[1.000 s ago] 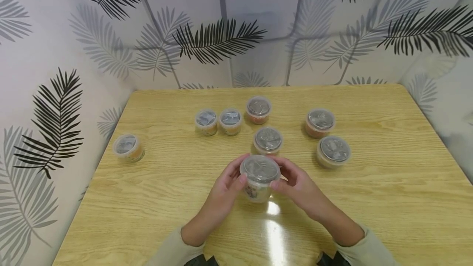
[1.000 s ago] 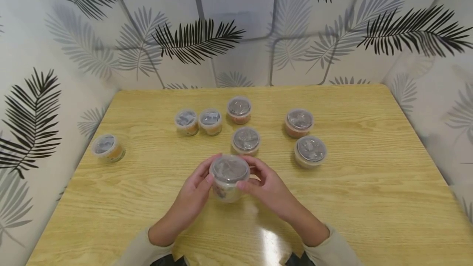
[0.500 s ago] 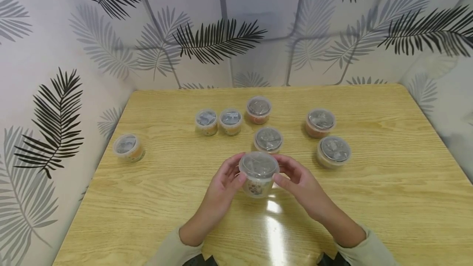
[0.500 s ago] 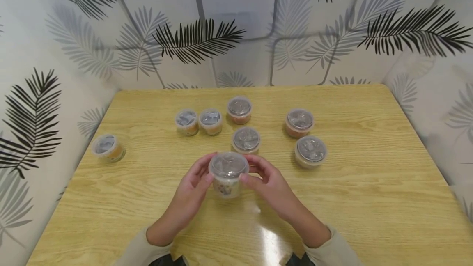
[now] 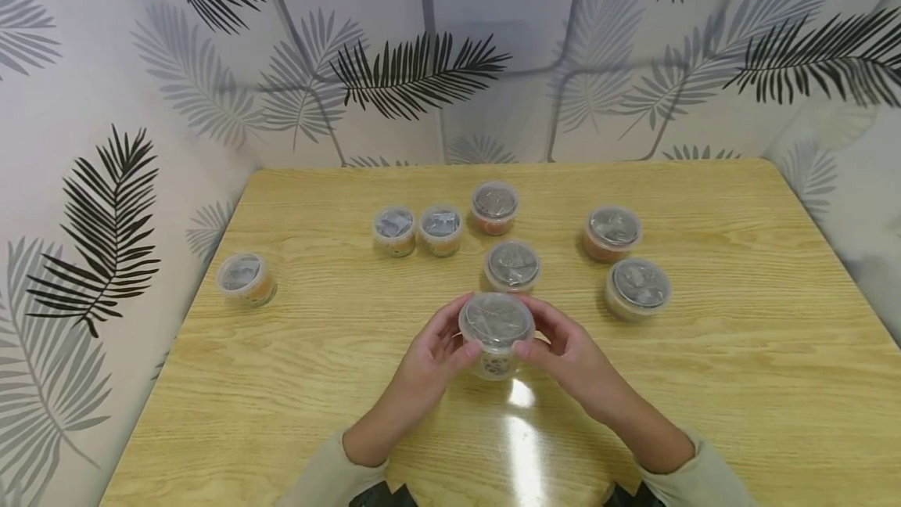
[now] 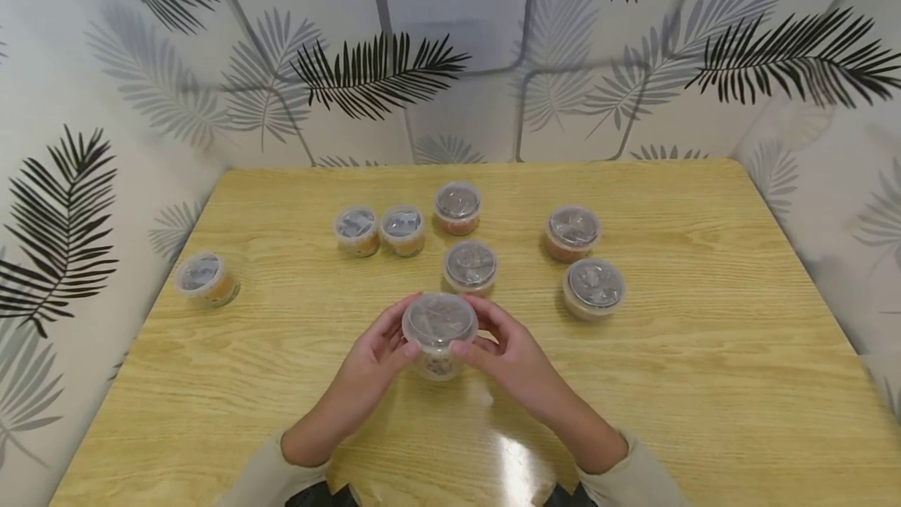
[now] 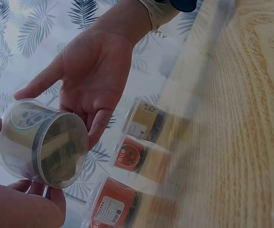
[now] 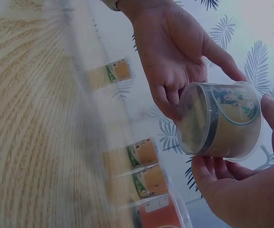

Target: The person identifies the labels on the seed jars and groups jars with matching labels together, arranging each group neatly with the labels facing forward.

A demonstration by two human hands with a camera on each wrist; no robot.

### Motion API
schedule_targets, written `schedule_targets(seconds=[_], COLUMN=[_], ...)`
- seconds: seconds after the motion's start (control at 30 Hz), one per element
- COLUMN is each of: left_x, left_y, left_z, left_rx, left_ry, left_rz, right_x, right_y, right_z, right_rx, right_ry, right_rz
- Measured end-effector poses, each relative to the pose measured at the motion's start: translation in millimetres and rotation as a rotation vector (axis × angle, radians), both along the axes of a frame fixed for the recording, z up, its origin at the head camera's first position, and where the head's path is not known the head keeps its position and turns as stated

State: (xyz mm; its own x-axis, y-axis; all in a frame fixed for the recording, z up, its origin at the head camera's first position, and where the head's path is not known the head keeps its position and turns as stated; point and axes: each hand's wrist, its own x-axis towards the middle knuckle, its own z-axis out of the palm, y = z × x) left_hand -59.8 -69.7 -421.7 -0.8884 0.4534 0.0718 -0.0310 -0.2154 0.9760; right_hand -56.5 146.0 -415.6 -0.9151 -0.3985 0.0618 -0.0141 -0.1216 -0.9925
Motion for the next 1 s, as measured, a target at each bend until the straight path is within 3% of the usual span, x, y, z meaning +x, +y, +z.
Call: schedule_targets(seconds=[0.63,1.0], left_x=[-2.5,-9.6], left_y=[2.0,4.3], left_z=[-0.1,-0.4], left_rx=[-0.050,-0.077], left_ry=[0.029,0.086], left_rz=[-0.001,-0.031], right_x=[1.4,-1.6], right_y=[0.5,7.2], right_z=[0.9,3.8], right_rx=[-0.011,0.066], right_ry=[-0.057,0.059], right_rz=[0.032,-0.053])
